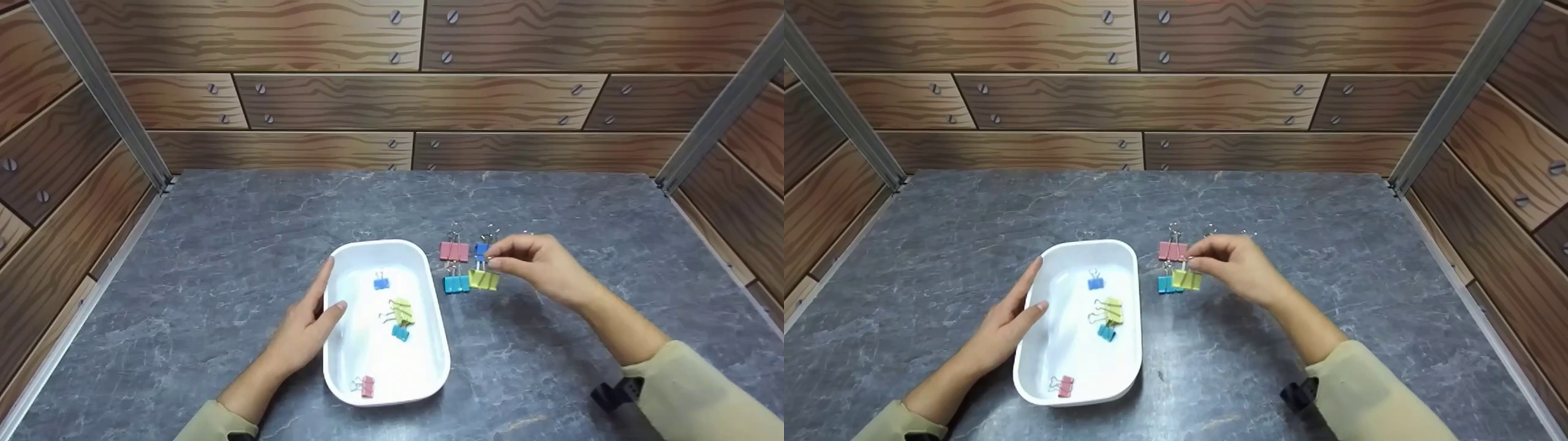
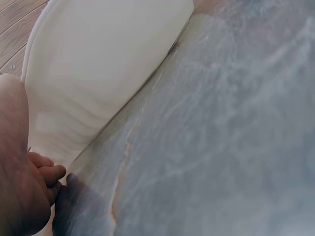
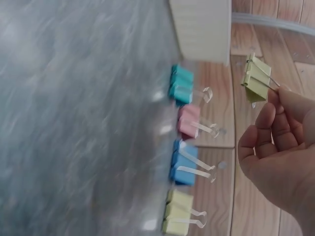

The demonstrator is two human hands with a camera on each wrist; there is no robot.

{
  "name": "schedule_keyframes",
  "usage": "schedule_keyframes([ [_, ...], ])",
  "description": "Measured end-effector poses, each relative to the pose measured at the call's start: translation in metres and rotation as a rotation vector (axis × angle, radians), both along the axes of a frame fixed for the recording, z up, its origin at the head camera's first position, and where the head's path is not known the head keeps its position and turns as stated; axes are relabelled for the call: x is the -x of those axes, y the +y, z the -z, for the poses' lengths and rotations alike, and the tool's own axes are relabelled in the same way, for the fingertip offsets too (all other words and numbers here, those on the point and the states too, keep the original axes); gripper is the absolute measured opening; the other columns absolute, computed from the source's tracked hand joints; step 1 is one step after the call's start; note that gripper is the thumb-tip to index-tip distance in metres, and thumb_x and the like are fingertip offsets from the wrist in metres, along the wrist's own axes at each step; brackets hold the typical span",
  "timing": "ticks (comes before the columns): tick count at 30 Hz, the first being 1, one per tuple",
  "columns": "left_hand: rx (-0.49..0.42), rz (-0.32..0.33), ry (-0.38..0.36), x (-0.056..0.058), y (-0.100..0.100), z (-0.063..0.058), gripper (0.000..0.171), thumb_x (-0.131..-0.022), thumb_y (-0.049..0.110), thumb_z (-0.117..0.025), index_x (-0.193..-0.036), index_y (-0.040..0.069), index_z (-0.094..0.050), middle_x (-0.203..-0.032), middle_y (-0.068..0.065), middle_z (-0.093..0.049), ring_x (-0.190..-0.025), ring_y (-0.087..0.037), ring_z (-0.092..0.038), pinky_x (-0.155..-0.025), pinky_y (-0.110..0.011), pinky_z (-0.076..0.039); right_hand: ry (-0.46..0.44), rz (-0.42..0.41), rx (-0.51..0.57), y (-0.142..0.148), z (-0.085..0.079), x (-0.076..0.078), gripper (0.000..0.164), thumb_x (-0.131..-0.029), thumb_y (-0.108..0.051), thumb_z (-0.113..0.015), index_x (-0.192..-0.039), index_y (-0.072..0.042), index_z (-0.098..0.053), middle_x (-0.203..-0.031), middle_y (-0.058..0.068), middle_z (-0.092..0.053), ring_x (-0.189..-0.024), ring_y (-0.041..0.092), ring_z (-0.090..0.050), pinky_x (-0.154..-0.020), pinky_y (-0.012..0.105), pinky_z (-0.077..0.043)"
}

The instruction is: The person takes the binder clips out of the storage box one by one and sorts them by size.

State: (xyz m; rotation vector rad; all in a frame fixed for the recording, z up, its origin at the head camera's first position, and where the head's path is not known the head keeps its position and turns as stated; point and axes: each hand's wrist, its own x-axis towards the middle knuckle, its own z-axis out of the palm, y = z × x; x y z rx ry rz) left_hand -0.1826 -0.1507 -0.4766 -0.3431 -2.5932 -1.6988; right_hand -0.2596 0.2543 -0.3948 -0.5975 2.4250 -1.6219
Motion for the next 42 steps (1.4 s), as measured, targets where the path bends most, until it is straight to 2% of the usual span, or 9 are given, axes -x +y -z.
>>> schedule_keyframes([
  [3, -0.007, 0.007, 0.002, 0.000, 0.000, 0.001, 0.073, -0.110, 0.032, -0.059, -0.171, 0.034, -0.021, -0.170, -0.008, -0.035, -0.146, -0.025, -0.047, -0.096, -0.038, -0.058, -0.006, 0.034, -0.056, 0.008, 0.006, 0.004, 0.022, -0.099, -0.012, -0.077, -0.115, 0.003, -0.076, -0.108, 0.015, -0.074, -0.093, 0.020, -0.068, -0.082, 0.033, -0.060],
  [9, 0.006, 0.005, 0.019, 0.001, 0.000, 0.001, 0.072, -0.110, 0.034, -0.059, -0.171, 0.033, -0.021, -0.170, -0.006, -0.033, -0.148, -0.024, -0.044, -0.106, -0.044, -0.052, -0.020, 0.083, -0.110, 0.017, 0.017, 0.010, 0.027, -0.099, -0.015, -0.078, -0.117, 0.005, -0.075, -0.109, 0.012, -0.074, -0.093, 0.021, -0.066, -0.078, 0.031, -0.058],
  [16, 0.007, 0.006, 0.019, 0.000, 0.000, 0.000, 0.073, -0.110, 0.032, -0.059, -0.172, 0.031, -0.020, -0.170, -0.008, -0.034, -0.147, -0.025, -0.046, -0.104, -0.044, -0.053, -0.035, 0.091, -0.133, 0.022, 0.027, 0.016, 0.026, -0.097, -0.014, -0.079, -0.117, 0.003, -0.076, -0.108, 0.011, -0.074, -0.093, 0.017, -0.066, -0.079, 0.030, -0.057],
  [21, 0.008, -0.001, 0.006, 0.000, 0.000, 0.000, 0.073, -0.110, 0.034, -0.059, -0.171, 0.034, -0.020, -0.170, -0.007, -0.034, -0.147, -0.025, -0.046, -0.102, -0.042, -0.054, -0.036, 0.088, -0.157, 0.023, 0.032, 0.016, 0.025, -0.097, -0.014, -0.079, -0.117, 0.000, -0.077, -0.108, 0.012, -0.074, -0.094, 0.016, -0.065, -0.081, 0.029, -0.056],
  [26, 0.001, 0.002, 0.010, 0.000, 0.000, 0.000, 0.073, -0.110, 0.034, -0.059, -0.171, 0.034, -0.020, -0.171, -0.005, -0.032, -0.149, -0.025, -0.044, -0.104, -0.041, -0.053, -0.034, 0.085, -0.184, 0.023, 0.035, 0.019, 0.023, -0.097, -0.013, -0.078, -0.117, 0.000, -0.077, -0.110, 0.013, -0.074, -0.095, 0.016, -0.065, -0.082, 0.028, -0.056],
  [33, -0.001, 0.004, -0.007, -0.001, 0.000, 0.000, 0.073, -0.110, 0.032, -0.058, -0.171, 0.035, -0.019, -0.172, -0.003, -0.028, -0.151, -0.025, -0.041, -0.099, -0.038, -0.056, -0.032, 0.082, -0.208, 0.023, 0.040, 0.022, 0.023, -0.098, -0.014, -0.077, -0.117, 0.000, -0.078, -0.108, 0.011, -0.074, -0.094, 0.014, -0.065, -0.081, 0.024, -0.054],
  [42, 0.023, -0.015, -0.004, 0.000, 0.001, -0.001, 0.073, -0.110, 0.033, -0.059, -0.171, 0.036, -0.020, -0.172, -0.002, -0.028, -0.152, -0.025, -0.039, -0.111, -0.046, -0.048, -0.022, 0.079, -0.225, 0.026, 0.042, 0.022, 0.026, -0.099, -0.014, -0.076, -0.120, 0.002, -0.077, -0.115, 0.013, -0.074, -0.097, 0.015, -0.067, -0.082, 0.023, -0.055],
])
